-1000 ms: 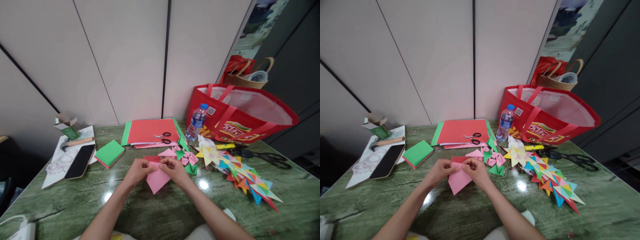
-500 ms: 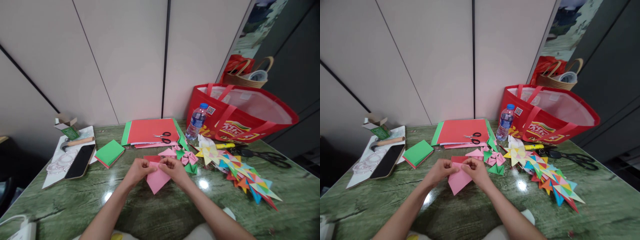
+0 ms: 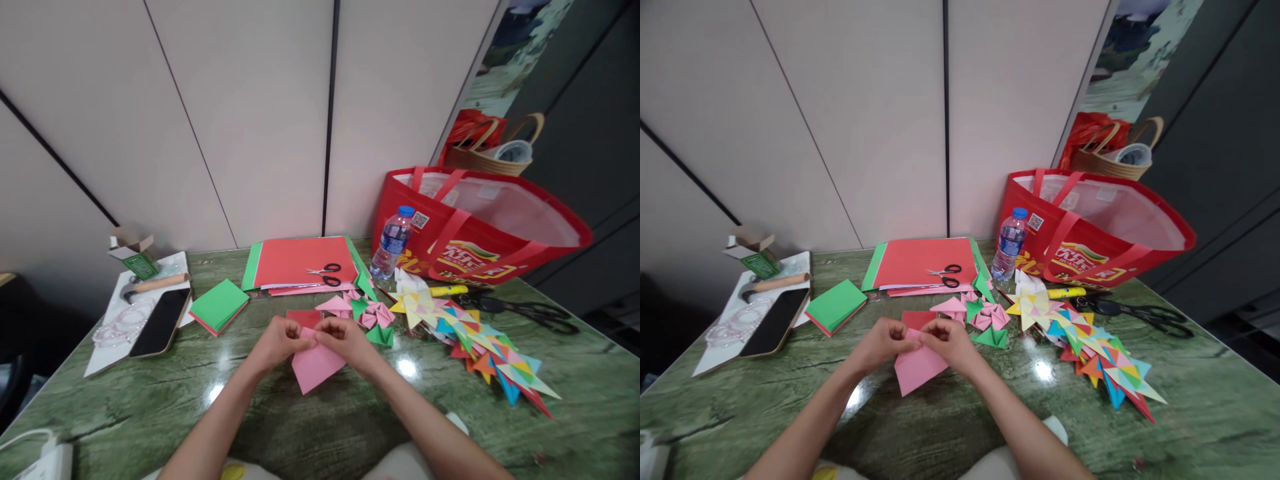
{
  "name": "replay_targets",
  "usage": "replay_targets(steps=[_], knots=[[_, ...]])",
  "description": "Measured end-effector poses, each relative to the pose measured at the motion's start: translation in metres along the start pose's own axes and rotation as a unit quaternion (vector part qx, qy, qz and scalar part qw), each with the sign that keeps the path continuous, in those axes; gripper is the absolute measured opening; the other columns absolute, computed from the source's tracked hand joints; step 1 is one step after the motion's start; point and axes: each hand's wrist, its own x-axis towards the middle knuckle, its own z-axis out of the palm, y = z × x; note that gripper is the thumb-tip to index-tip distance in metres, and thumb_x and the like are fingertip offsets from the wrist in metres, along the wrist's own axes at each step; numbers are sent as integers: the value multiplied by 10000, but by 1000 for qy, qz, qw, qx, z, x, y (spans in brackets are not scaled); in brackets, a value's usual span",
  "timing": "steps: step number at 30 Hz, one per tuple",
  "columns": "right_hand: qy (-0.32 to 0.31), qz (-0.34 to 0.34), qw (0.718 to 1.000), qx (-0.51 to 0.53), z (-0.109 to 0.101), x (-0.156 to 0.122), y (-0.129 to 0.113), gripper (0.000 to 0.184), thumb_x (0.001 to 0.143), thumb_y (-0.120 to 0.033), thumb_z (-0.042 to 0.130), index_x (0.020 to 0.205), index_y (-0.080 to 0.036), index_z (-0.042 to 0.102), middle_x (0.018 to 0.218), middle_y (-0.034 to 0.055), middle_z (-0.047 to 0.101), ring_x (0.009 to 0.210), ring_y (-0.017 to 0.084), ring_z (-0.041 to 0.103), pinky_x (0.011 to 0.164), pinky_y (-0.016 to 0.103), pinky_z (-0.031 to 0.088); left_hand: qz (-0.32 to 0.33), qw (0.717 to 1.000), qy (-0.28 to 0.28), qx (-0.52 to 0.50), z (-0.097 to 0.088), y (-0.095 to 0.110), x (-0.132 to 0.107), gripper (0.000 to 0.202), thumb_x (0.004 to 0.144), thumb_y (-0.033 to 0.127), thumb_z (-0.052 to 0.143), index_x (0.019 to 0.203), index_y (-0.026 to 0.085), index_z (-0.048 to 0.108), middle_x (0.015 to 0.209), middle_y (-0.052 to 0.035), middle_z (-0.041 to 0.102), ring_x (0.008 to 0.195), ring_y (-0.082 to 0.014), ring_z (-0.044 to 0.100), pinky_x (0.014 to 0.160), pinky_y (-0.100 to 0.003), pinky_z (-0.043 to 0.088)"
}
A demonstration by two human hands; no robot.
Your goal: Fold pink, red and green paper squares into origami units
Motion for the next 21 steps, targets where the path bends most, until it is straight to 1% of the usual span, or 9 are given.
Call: replay_targets(steps=[5,8,12,17,19,21], knots=[[-32,-15,999,-16,2,-1,-1,193,690,-332,605,697,-139,611,640,1,576,560,97,487,519,208,358,28,997,-18,63,4,3,-3,261,605,257,557,430,148,397,445,61,314,447,-59,248,411,-195,167],[-38,-15,999,-12,4,-2,-1,188,659,-331,630,669,-147,592,616,-12,565,539,93,477,503,205,352,38,994,-14,101,7,2,-4,230,584,211,530,414,148,387,448,61,270,454,-61,235,410,-194,151],[-32,2,999,5,7,-4,-5,185,650,-318,621,607,-147,566,545,-29,523,492,82,439,473,200,321,44,990,-12,132,11,1,-6,255,591,214,521,412,154,350,466,56,236,463,-64,222,409,-196,133],[-8,51,995,83,10,-5,-10,179,591,-300,648,547,-145,569,541,-20,541,511,92,449,503,209,329,50,990,-25,129,16,0,-7,275,620,263,544,441,154,365,483,58,241,471,-66,220,414,-196,134],[6,51,994,92,10,-4,-10,187,592,-314,650,553,-148,573,554,-16,550,522,98,454,513,216,330,53,991,-20,118,16,1,-5,282,637,271,537,448,153,364,490,59,248,477,-66,223,420,-193,144],[21,37,995,86,9,-3,-9,193,606,-326,648,568,-152,572,565,-15,549,531,102,453,523,222,326,63,992,-21,105,15,2,-3,270,662,278,524,470,150,382,501,59,267,488,-69,236,432,-191,166]])
